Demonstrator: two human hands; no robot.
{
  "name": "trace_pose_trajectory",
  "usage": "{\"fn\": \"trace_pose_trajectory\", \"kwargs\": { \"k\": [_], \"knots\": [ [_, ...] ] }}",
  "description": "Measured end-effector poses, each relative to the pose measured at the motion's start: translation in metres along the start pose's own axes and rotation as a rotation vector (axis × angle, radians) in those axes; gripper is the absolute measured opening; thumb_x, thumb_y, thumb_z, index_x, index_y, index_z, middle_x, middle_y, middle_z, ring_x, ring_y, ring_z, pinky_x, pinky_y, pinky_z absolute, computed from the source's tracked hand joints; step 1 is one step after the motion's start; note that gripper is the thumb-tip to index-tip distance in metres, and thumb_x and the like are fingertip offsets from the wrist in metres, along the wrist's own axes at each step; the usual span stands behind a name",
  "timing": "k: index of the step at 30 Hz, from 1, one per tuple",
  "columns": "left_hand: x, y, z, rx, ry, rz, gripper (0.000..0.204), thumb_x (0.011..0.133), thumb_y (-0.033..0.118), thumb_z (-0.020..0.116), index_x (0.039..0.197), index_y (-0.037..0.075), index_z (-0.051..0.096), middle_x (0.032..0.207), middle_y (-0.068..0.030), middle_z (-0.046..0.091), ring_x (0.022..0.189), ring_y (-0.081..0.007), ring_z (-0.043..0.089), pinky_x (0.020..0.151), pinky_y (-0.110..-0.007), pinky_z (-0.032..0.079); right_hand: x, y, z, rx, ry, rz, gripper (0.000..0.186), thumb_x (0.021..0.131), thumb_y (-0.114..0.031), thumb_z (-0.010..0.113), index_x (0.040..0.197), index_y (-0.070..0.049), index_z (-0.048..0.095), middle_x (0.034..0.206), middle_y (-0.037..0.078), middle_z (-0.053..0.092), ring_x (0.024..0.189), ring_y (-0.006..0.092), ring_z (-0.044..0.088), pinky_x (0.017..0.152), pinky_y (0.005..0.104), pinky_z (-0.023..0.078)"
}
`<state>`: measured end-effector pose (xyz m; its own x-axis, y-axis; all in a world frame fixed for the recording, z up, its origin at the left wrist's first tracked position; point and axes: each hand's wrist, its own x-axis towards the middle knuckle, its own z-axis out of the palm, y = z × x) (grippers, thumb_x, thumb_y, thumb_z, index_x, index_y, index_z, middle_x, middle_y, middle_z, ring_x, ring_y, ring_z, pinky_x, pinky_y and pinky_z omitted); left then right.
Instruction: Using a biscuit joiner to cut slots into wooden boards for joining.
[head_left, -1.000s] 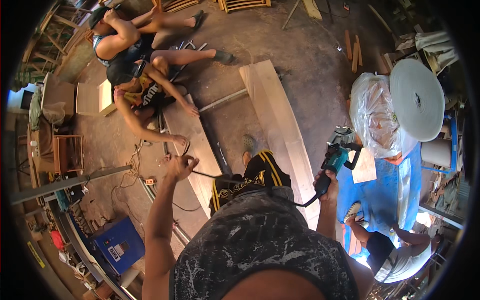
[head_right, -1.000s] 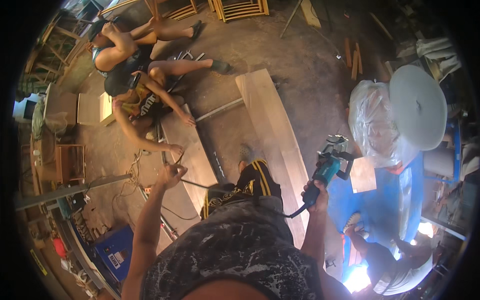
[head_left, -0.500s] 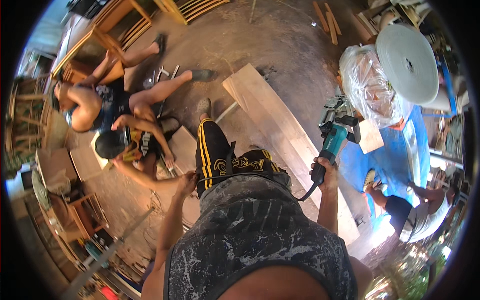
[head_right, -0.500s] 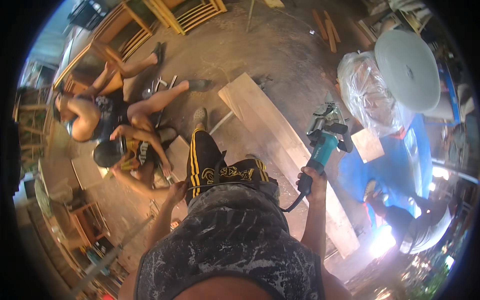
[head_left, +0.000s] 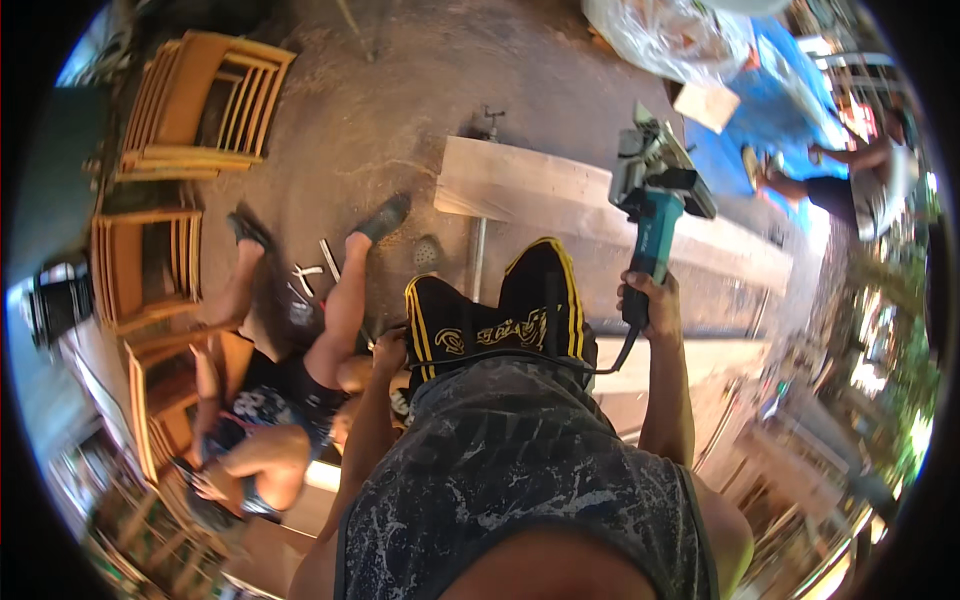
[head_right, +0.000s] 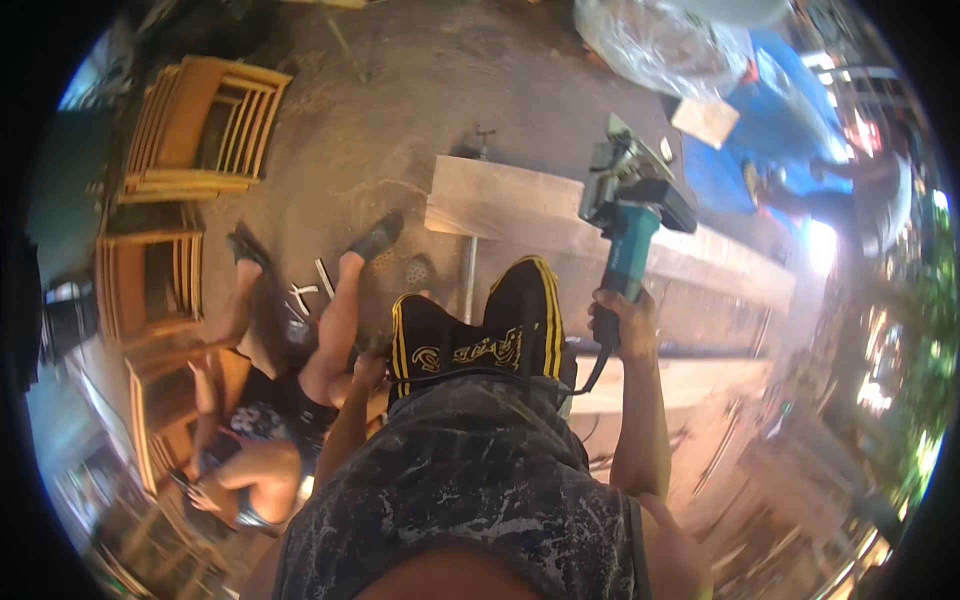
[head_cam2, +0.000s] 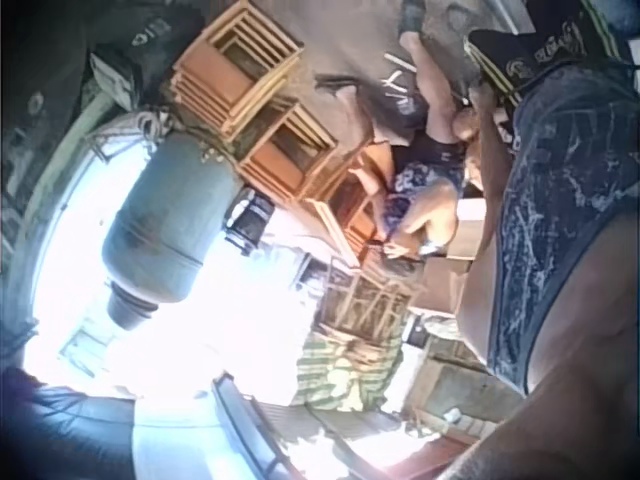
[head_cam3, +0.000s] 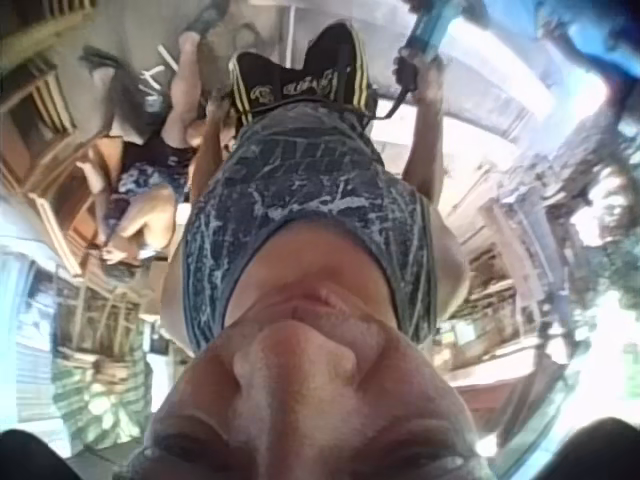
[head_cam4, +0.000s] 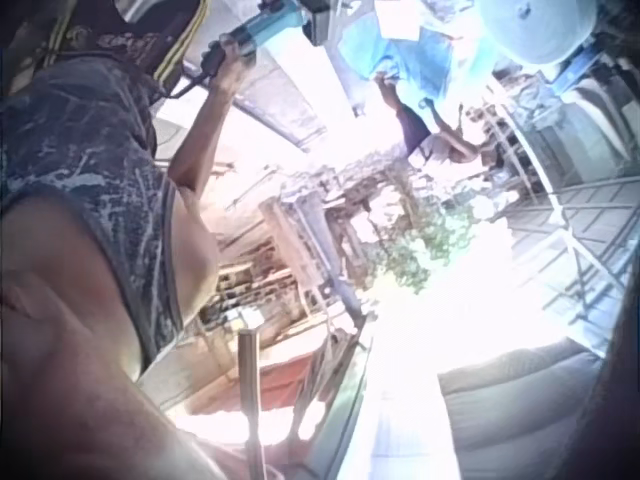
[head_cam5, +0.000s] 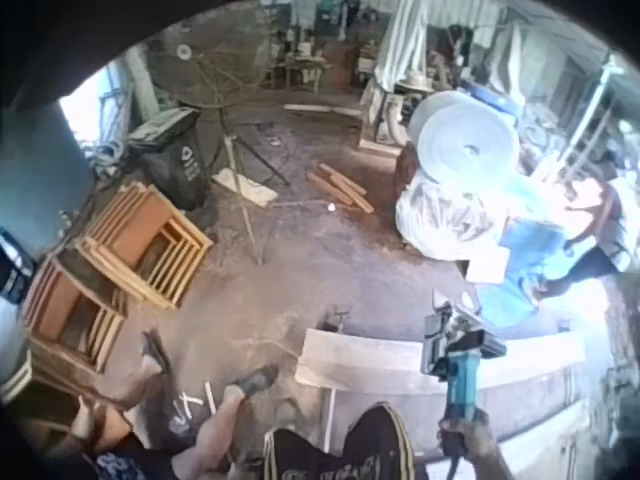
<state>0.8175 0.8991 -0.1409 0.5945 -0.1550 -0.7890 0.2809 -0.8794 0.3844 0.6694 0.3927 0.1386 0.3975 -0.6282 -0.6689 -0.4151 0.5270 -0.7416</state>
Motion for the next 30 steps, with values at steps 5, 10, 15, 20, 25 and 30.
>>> {"fn": "trace_pose_trajectory", "kwargs": {
  "k": [5, 10, 15, 20, 25, 30],
  "knots": [
    [0.029, 0.032, -0.080, 0.015, 0.005, 0.029, 0.038, 0.090, 0.031, 0.067, 0.115, 0.003, 0.075, 0.086, -0.0148, 0.076, 0.085, -0.0287, 0.075, 0.081, -0.042, 0.056, -0.035, 0.028, 0.059, 0.060, 0.037, -0.061, 0.036, 0.079, -0.012, 0.080, 0.106, 0.002, 0.060, 0.087, 0.010, 0.067, 0.069, 0.0199, 0.069, 0.058, 0.0340, 0.060],
    [0.052, 0.096, -0.116, -0.088, -0.133, 0.126, 0.034, 0.090, 0.023, 0.069, 0.115, 0.002, 0.072, 0.094, -0.0135, 0.074, 0.081, -0.0201, 0.072, 0.077, -0.037, 0.058, -0.079, 0.043, 0.084, 0.148, 0.128, -0.065, 0.035, 0.077, -0.011, 0.082, 0.102, 0.004, 0.061, 0.084, 0.009, 0.066, 0.069, 0.0192, 0.068, 0.061, 0.0338, 0.059],
    [0.081, 0.090, -0.151, 0.313, 0.033, 0.501, 0.028, 0.091, 0.014, 0.069, 0.115, 0.000, 0.070, 0.107, -0.0152, 0.075, 0.096, -0.0289, 0.073, 0.082, -0.038, 0.058, -0.097, 0.085, 0.087, -0.085, 0.254, -0.092, 0.056, 0.068, -0.016, 0.084, 0.116, 0.003, 0.063, 0.099, 0.014, 0.070, 0.080, 0.0270, 0.069, 0.077, 0.0387, 0.058],
    [0.011, 0.252, -0.172, 0.466, 0.133, 0.976, 0.026, 0.092, 0.007, 0.068, 0.117, 0.001, 0.069, 0.102, -0.0142, 0.071, 0.088, -0.0262, 0.070, 0.077, -0.038, 0.057, -0.122, 0.092, 0.088, -0.139, 0.388, -0.049, 0.072, 0.065, -0.027, 0.087, 0.124, 0.004, 0.062, 0.101, 0.021, 0.071, 0.095, 0.0321, 0.069, 0.089, 0.0404, 0.055],
    [-0.093, 0.437, -0.127, 0.603, 0.090, 1.507, 0.030, 0.095, 0.009, 0.069, 0.124, -0.001, 0.067, 0.109, -0.0171, 0.067, 0.095, -0.0292, 0.065, 0.080, -0.039, 0.054, -0.124, 0.108, 0.100, -0.061, 0.426, -0.085, 0.072, 0.065, -0.027, 0.084, 0.124, 0.006, 0.060, 0.102, 0.027, 0.072, 0.097, 0.0381, 0.072, 0.087, 0.0451, 0.056],
    [-0.174, 0.526, -0.041, 0.715, -0.234, 1.980, 0.032, 0.097, 0.012, 0.069, 0.126, -0.001, 0.067, 0.120, -0.0190, 0.064, 0.105, -0.0354, 0.063, 0.086, -0.043, 0.052, -0.134, 0.112, 0.125, 0.111, 0.503, -0.104, 0.064, 0.064, -0.024, 0.082, 0.117, 0.005, 0.060, 0.094, 0.027, 0.071, 0.089, 0.0407, 0.072, 0.083, 0.0468, 0.056]
  ]
}}
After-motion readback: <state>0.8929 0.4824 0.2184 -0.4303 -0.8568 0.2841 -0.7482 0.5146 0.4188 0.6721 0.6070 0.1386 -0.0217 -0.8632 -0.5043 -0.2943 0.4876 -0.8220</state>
